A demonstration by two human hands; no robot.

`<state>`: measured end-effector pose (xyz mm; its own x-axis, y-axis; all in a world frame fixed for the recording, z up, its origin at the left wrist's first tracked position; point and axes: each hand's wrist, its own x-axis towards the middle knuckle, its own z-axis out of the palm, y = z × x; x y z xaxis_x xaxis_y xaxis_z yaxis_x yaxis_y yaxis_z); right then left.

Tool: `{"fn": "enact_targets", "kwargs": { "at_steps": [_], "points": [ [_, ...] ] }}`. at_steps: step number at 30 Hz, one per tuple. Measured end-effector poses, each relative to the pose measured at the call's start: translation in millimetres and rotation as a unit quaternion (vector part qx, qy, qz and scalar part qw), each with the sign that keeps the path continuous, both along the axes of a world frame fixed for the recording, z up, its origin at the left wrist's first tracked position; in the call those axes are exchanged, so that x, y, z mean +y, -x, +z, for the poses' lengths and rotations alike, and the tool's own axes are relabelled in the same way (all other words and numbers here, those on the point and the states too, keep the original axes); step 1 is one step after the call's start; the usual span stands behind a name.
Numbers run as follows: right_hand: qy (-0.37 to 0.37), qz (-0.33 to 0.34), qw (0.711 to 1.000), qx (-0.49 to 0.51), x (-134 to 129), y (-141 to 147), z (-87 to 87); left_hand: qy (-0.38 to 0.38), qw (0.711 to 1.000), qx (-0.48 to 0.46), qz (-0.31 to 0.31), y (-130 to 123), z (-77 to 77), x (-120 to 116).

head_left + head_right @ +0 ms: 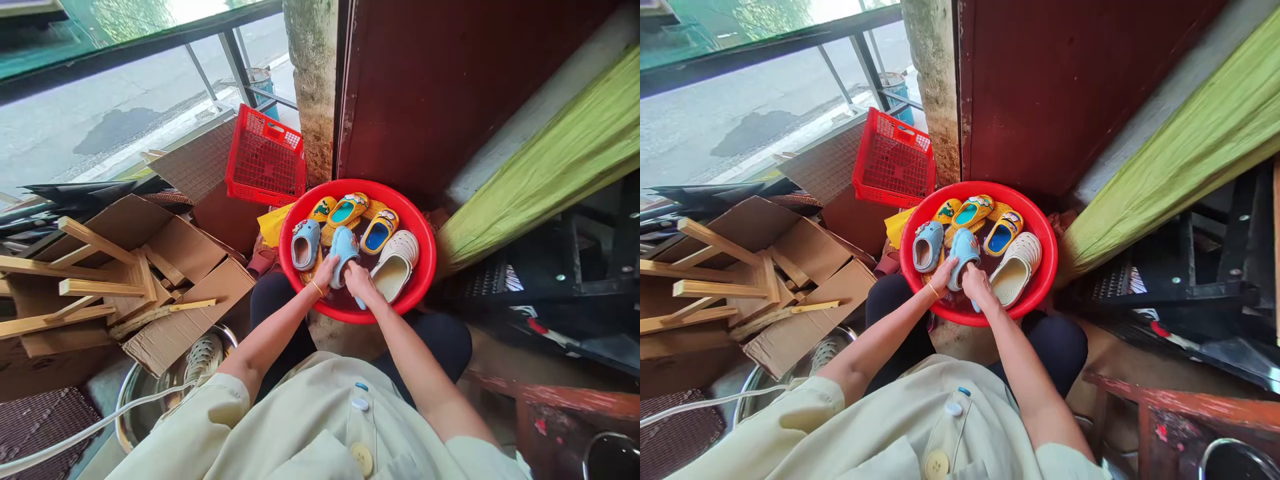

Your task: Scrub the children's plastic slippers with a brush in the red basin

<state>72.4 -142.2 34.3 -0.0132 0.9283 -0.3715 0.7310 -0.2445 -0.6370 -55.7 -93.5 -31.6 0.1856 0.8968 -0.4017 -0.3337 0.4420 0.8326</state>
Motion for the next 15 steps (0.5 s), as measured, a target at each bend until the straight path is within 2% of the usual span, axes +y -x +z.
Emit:
{"fn": "enact_targets", "kwargs": {
  "at_steps": [3,6,9,12,14,15],
  "points": [
    [0.013,-0.007,1.000,0.022,18,5,2.2,0.002,1.000,-0.004,0.001,-1,-1.8,-1],
    [0.048,0.026,0.996,0.063,16,-5,9.4,-0.015,1.000,0.003,0.018,-1,-6.6,3],
    [0.094,0.074,0.987,0.110,-3,-25,21.5,-0.054,0.997,0.004,0.048,-2,-12.9,9],
    [0.168,0.108,0.967,0.160,-31,-55,32.9,-0.070,0.996,0.021,0.041,-5,-20.5,14],
    [0.208,0.083,0.958,0.177,-50,-78,37.0,-0.071,0.995,0.065,0.033,-9,-26.3,16],
    [0.201,0.053,0.960,0.189,-58,-89,37.5,-0.070,0.992,0.098,0.026,-11,-29.4,17]
  ]
}}
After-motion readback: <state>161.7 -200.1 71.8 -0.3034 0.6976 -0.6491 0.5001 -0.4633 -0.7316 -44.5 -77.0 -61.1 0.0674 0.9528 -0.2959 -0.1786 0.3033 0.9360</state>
